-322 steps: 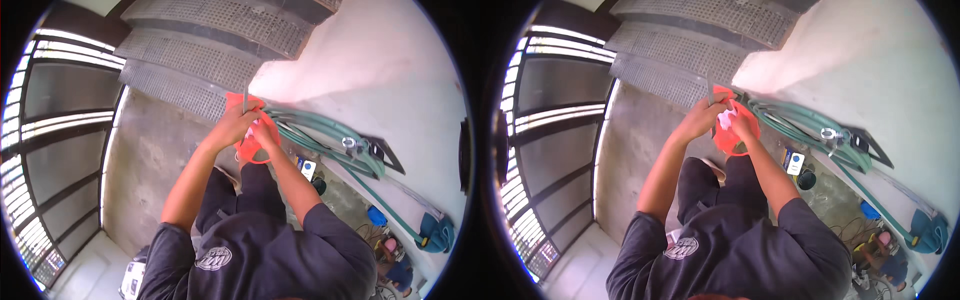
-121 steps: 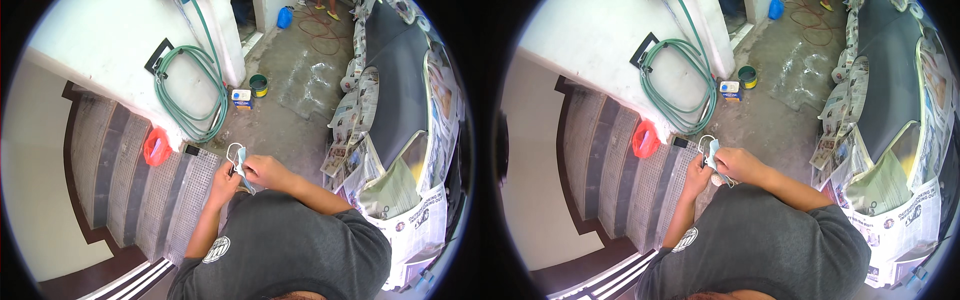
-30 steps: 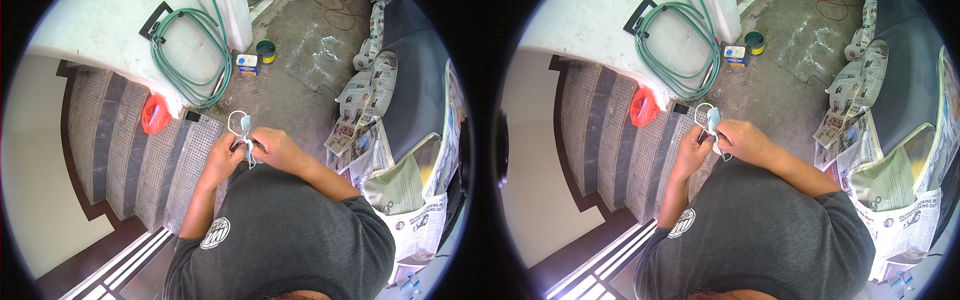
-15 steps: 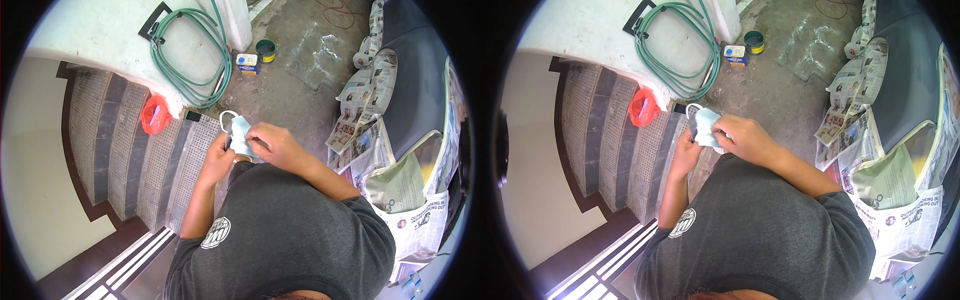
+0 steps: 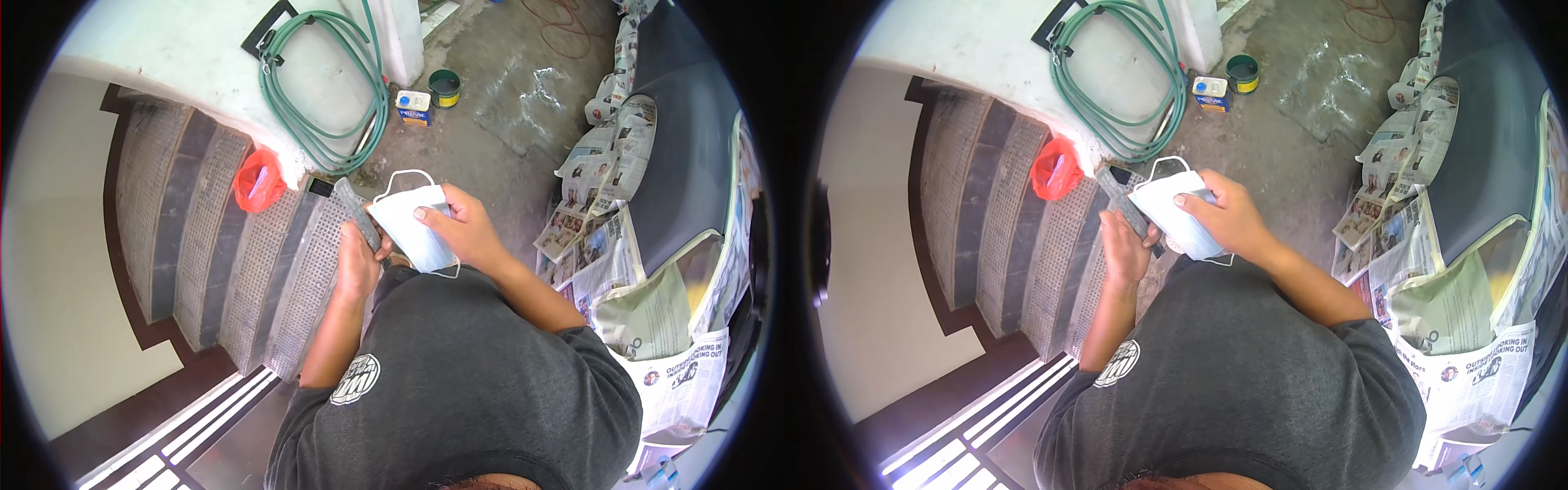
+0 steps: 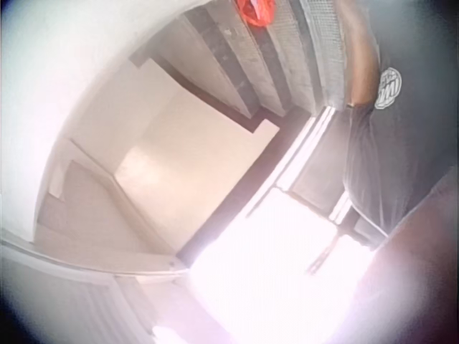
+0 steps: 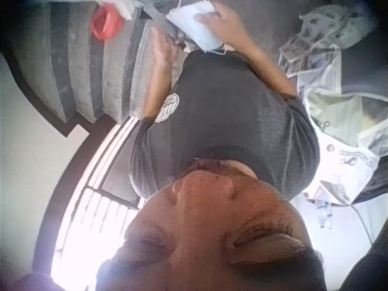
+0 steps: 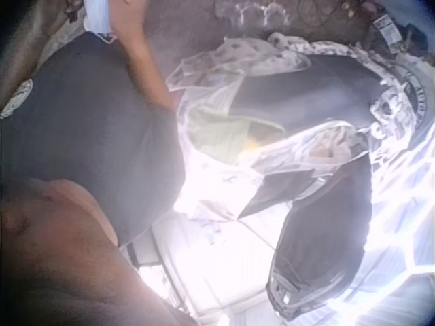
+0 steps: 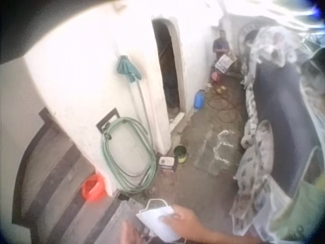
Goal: The person handles a face mask, uses a metal ruler to measure materials from several cans, and wipes surfaces with a paper towel while crouching in a garage area.
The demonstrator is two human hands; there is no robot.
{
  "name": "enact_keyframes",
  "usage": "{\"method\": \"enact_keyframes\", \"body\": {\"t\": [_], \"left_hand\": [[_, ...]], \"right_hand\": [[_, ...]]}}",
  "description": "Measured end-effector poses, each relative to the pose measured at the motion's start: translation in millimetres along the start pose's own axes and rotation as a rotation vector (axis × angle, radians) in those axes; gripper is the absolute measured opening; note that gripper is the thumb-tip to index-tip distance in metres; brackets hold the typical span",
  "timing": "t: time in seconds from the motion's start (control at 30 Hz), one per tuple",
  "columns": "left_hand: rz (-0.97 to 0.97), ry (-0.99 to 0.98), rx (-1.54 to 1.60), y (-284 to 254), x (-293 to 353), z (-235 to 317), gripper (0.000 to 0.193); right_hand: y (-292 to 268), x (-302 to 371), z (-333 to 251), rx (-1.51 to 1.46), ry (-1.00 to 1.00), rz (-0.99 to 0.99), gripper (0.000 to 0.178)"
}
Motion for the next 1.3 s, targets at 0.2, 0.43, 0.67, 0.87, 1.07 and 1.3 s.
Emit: {"method": "enact_keyframes", "body": {"t": [0.2,0.43,0.67,0.87,1.07,1.3], "left_hand": [[0.045,0.1,-0.38,-22,-4,16,0.012],[-0.027,0.058,-0.771,-7,-9,35,0.01],[-0.371,0.268,-1.264,29,4,46,0.013],[-0.451,0.241,-1.449,25,25,36,0.022],[-0.53,0.183,-1.276,23,45,33,0.019],[-0.337,0.286,-0.938,24,54,34,0.021]], "right_hand": [[-6,-4,12,-0.053,-0.016,-0.011,0.021],[-6,0,-17,0.144,-0.273,0.009,0.037],[30,-4,-49,0.717,-0.227,-0.388,0.027],[37,8,-26,0.64,-0.247,-0.49,0.024],[35,19,5,0.482,-0.057,-0.611,0.02],[32,28,23,-0.053,0.028,-0.233,0.025]]}}
Point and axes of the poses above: each hand's wrist, its own x-axis away from the middle knuckle, its own y-axis out of the palm, z = x × y, the point moved 7 cm from there along -x, towards the middle knuckle, and after that the axes turned 6 degrees about -x, right-handed, at the moved point
